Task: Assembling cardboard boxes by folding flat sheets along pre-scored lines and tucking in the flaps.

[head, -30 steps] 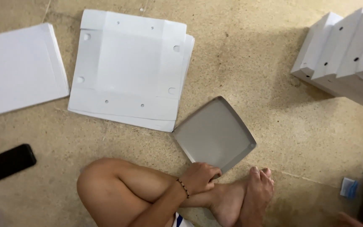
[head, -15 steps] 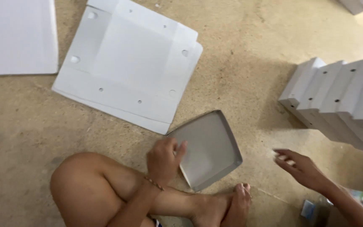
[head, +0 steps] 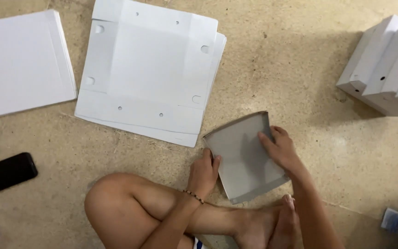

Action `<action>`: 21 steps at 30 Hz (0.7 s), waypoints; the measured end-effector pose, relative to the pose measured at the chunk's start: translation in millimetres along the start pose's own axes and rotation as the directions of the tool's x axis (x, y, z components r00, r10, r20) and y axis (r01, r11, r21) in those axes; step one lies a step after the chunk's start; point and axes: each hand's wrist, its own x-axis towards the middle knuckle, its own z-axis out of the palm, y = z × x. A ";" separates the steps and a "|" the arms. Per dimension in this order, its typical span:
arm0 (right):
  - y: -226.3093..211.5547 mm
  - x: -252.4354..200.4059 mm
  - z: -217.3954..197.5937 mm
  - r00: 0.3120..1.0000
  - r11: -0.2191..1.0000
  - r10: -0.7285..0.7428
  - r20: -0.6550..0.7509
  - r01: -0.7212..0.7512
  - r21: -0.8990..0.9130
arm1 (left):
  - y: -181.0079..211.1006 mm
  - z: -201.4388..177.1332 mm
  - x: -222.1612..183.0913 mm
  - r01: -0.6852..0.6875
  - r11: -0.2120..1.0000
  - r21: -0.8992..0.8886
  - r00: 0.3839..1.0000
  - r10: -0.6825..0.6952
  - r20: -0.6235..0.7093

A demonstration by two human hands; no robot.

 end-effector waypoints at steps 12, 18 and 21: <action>16.9 -0.3 -16.3 0.955 0.995 0.006 -0.297 0.024 0.098 | 8.1 -29.4 14.1 0.086 0.960 -0.267 0.993 -0.103 -0.050; -14.3 -19.4 21.5 0.897 0.971 -0.194 -0.397 0.117 -0.210 | 4.5 -21.1 28.4 0.110 0.959 -0.260 0.991 -0.125 -0.042; -9.2 -16.8 26.0 0.915 0.963 -0.171 -0.366 0.076 -0.260 | 15.9 -23.3 23.8 0.115 0.971 -0.211 0.990 -0.130 -0.062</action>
